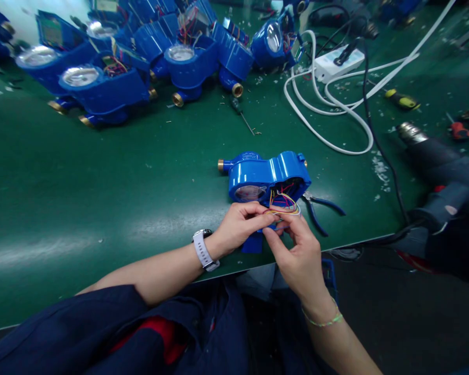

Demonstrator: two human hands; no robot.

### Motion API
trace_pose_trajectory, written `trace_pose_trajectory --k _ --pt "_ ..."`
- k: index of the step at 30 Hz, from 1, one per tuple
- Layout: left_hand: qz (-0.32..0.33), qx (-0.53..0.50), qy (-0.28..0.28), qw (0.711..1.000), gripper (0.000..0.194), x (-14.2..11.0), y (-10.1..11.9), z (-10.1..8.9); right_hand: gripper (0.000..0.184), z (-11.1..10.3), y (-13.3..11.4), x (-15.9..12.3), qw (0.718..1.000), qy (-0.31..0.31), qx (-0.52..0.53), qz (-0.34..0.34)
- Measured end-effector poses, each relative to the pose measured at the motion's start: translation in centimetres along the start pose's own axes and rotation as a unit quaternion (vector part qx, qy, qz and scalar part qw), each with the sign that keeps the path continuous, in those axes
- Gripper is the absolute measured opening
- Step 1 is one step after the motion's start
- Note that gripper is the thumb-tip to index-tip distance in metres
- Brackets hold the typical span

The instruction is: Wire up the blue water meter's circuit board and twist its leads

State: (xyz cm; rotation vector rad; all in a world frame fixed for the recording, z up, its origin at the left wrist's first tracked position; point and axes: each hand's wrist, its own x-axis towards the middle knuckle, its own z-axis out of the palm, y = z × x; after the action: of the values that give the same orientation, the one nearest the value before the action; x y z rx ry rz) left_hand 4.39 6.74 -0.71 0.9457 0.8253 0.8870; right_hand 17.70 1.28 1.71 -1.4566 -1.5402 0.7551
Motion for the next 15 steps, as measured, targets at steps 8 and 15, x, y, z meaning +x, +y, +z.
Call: trace_pose_trajectory --k 8,15 --pt "0.056 0.024 -0.006 0.998 0.032 -0.22 0.11 0.25 0.011 0.16 0.36 0.37 0.997 0.019 0.024 0.064" --pt "0.004 -0.050 -0.023 0.998 0.021 -0.07 -0.20 0.09 0.011 -0.22 0.39 0.63 0.994 0.007 0.088 0.063"
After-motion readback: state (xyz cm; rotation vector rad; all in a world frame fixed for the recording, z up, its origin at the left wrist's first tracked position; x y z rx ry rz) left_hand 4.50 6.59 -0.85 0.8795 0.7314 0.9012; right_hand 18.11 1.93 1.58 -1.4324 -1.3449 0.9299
